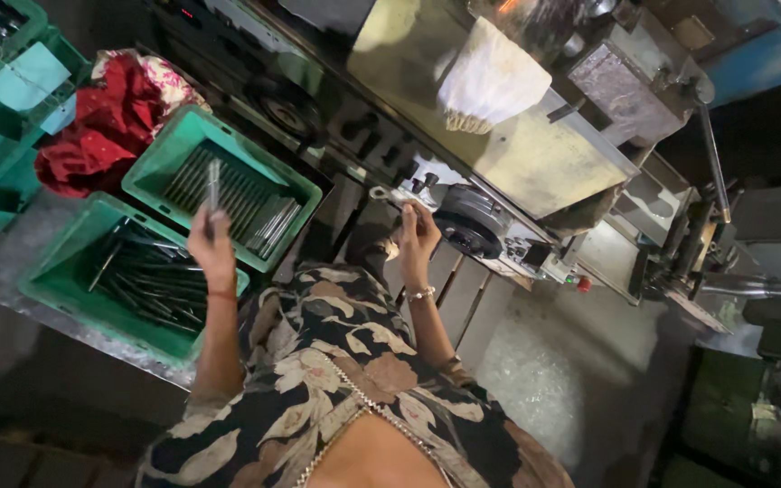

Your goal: The person repeatedly picks up small metal rods from a green bin, presses each rod against a rotating grinding wheel, and returns the rod to the bin. The cycle continues throughout the clip.

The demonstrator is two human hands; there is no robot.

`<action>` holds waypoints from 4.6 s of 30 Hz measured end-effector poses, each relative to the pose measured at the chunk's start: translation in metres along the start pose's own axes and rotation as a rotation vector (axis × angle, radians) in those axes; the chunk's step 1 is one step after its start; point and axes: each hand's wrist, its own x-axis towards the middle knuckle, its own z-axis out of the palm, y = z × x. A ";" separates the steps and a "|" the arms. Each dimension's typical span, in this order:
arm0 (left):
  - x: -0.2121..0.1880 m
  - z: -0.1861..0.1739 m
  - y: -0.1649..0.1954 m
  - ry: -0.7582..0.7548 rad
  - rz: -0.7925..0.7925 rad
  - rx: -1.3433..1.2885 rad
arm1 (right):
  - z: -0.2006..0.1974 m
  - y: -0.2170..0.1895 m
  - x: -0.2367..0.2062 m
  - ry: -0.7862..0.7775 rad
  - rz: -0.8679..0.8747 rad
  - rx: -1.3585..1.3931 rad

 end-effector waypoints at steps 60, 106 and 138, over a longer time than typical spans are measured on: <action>-0.019 0.175 0.138 -0.858 -0.087 -0.224 | -0.044 -0.069 0.036 -0.546 -0.878 -0.703; 0.027 0.371 0.142 -1.256 -0.548 -0.540 | -0.113 -0.163 0.135 -0.325 -0.745 -0.858; 0.158 0.763 0.109 -0.513 -0.871 -0.606 | -0.556 -0.186 0.323 0.864 -0.236 -1.505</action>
